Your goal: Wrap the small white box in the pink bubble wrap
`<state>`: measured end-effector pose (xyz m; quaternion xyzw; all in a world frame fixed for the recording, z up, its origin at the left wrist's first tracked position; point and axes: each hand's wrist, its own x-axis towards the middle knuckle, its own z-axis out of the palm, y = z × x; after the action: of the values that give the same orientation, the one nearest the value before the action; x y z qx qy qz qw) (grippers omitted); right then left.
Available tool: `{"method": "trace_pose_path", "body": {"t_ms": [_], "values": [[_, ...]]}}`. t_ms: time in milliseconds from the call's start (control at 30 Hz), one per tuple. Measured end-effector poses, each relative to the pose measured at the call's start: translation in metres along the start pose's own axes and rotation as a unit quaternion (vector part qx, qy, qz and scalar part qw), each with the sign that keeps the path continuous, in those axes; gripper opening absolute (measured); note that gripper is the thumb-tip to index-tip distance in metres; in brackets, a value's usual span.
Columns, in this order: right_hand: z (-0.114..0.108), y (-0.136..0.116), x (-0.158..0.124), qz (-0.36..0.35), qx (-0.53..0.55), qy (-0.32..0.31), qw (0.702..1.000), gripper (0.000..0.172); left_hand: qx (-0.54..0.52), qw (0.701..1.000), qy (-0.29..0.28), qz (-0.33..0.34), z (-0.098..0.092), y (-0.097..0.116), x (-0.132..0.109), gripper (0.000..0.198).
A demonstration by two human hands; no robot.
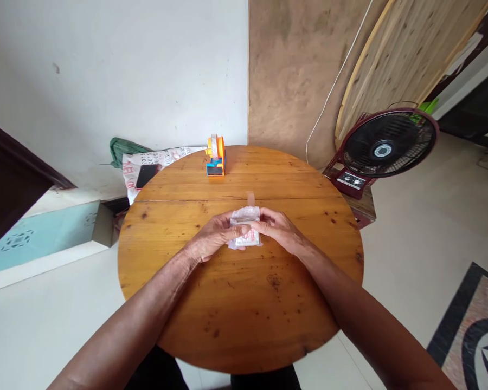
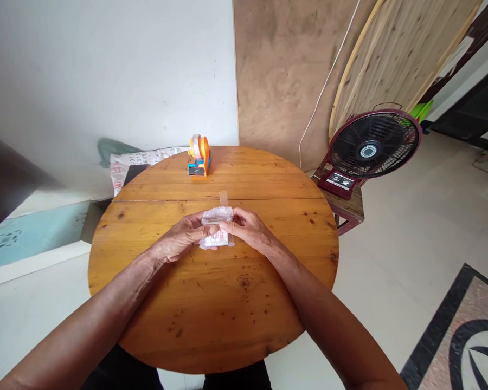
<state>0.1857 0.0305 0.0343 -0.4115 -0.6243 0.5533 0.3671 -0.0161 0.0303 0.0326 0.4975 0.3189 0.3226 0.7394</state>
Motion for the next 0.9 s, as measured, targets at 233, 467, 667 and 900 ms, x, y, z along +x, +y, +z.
{"method": "trace_pose_path", "body": {"t_ms": [233,467,667,900], "values": [[-0.003,-0.009,-0.005,-0.050,-0.014,0.098,0.994,0.030,-0.012,1.000,-0.021,-0.001,0.010,-0.004,-0.002,0.051],[-0.006,-0.013,-0.007,-0.081,-0.075,0.140,0.984,0.018,0.023,1.000,-0.013,-0.008,0.018,-0.006,-0.008,0.053],[0.005,-0.020,-0.013,-0.179,-0.155,0.138,0.962,0.013,0.054,0.998,0.029,0.021,0.019,-0.003,-0.011,0.051],[0.022,-0.019,-0.018,-0.232,-0.236,0.138,0.934,0.016,0.057,0.995,0.066,0.039,0.012,0.004,-0.012,0.043]]}}
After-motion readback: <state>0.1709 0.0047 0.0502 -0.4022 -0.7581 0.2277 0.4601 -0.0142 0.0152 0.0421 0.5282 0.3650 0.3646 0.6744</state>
